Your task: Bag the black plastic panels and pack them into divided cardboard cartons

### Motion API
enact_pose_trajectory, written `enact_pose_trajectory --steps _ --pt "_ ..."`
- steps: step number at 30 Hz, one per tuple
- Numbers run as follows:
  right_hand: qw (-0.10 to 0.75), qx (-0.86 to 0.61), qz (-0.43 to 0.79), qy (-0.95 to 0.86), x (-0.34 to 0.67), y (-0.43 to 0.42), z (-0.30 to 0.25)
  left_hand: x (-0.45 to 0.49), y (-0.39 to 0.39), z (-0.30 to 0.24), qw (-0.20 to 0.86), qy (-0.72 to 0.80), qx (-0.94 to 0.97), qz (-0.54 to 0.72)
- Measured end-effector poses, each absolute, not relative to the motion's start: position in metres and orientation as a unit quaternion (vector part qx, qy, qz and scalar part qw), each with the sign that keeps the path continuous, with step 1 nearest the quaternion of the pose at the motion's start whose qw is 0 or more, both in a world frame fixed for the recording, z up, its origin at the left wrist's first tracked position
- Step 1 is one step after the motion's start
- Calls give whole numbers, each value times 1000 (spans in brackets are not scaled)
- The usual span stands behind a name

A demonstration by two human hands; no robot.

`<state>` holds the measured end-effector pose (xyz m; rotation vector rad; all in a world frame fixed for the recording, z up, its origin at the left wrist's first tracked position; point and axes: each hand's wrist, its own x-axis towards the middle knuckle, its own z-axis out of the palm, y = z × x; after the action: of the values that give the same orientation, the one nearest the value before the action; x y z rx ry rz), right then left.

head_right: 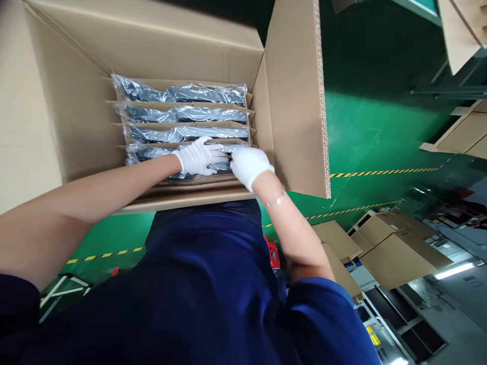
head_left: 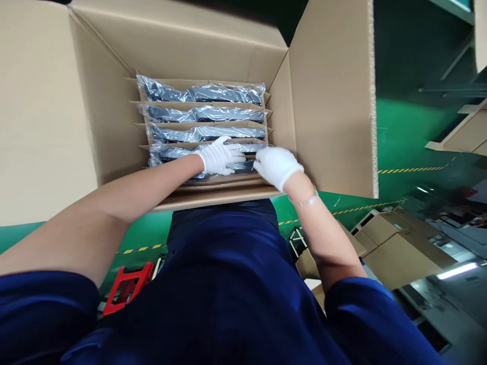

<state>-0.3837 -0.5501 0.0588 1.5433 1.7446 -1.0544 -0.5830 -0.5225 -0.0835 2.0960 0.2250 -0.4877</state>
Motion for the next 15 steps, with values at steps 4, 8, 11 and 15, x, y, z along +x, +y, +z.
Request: enact_pose_trajectory --steps 4,8,11,15 --pt "222 572 -415 671 -368 -635 113 -584 -521 -78 449 76 867 -203" --pt "160 610 -366 685 -359 -680 96 -586 -523 -74 452 37 872 -186" --pt "123 614 -370 686 -362 -684 78 -587 -526 -72 489 -9 850 -197" --pt "87 614 -382 685 -367 -682 71 -585 -528 -64 472 11 846 -246"
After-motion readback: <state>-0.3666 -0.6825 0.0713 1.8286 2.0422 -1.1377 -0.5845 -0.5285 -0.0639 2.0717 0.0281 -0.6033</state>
